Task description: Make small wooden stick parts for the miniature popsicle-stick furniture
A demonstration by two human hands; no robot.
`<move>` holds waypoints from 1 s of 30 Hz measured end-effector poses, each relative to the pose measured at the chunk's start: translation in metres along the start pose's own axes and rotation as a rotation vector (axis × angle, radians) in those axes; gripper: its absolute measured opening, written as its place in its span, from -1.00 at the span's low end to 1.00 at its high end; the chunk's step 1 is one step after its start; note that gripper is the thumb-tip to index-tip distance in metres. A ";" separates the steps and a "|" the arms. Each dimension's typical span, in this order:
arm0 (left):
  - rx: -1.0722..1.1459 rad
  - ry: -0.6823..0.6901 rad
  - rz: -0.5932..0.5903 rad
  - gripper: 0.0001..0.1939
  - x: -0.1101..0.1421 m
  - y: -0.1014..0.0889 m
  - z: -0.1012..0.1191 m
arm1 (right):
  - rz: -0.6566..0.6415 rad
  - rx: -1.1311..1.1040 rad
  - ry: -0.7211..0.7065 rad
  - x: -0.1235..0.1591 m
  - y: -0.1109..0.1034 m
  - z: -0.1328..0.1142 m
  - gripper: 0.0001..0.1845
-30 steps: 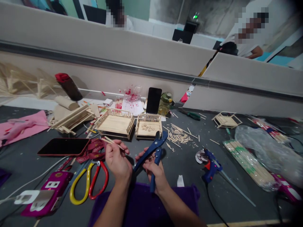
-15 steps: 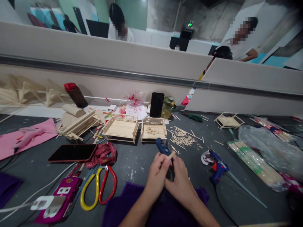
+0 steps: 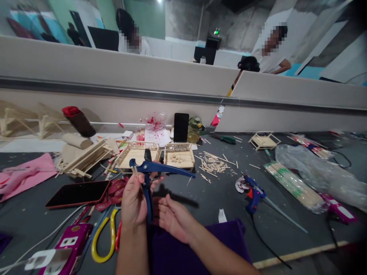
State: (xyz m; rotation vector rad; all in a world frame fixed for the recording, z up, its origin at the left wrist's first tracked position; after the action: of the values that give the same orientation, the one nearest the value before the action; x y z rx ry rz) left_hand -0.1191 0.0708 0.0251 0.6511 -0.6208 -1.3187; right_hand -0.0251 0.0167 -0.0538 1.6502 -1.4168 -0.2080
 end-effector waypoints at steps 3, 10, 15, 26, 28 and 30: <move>0.022 0.018 -0.005 -0.73 -0.001 0.002 0.000 | 0.414 0.099 -0.372 -0.005 -0.043 -0.038 -0.61; 0.078 0.010 -0.015 -0.75 -0.001 0.005 -0.006 | 0.563 0.151 -0.648 0.018 -0.075 -0.100 -0.66; 0.142 0.030 0.000 -0.79 -0.001 0.002 -0.005 | 0.156 0.108 -0.256 -0.027 0.003 -0.026 -0.70; 0.120 -0.018 -0.023 -0.77 0.002 0.008 -0.012 | 0.586 0.173 -0.653 0.021 -0.079 -0.091 -0.57; 0.105 -0.051 -0.033 -0.75 0.006 0.011 -0.016 | 0.357 0.252 -0.475 0.011 -0.057 -0.065 -0.62; 0.093 -0.068 -0.031 -0.73 0.007 0.012 -0.018 | 0.220 0.302 -0.349 -0.001 -0.040 -0.042 -0.62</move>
State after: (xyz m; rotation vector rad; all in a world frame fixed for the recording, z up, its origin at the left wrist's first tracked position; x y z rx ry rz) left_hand -0.0971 0.0669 0.0224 0.6967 -0.7330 -1.3512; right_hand 0.0290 0.0361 -0.0595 1.7391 -1.9608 -0.1668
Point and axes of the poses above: each hand's wrist, its own x-axis away from the middle knuckle, its own y-axis out of the palm, z = x × y, the point moved 6 cm from there along -x, towards the middle knuckle, and after that the axes turned 7 degrees about z, right-handed, at the moved point
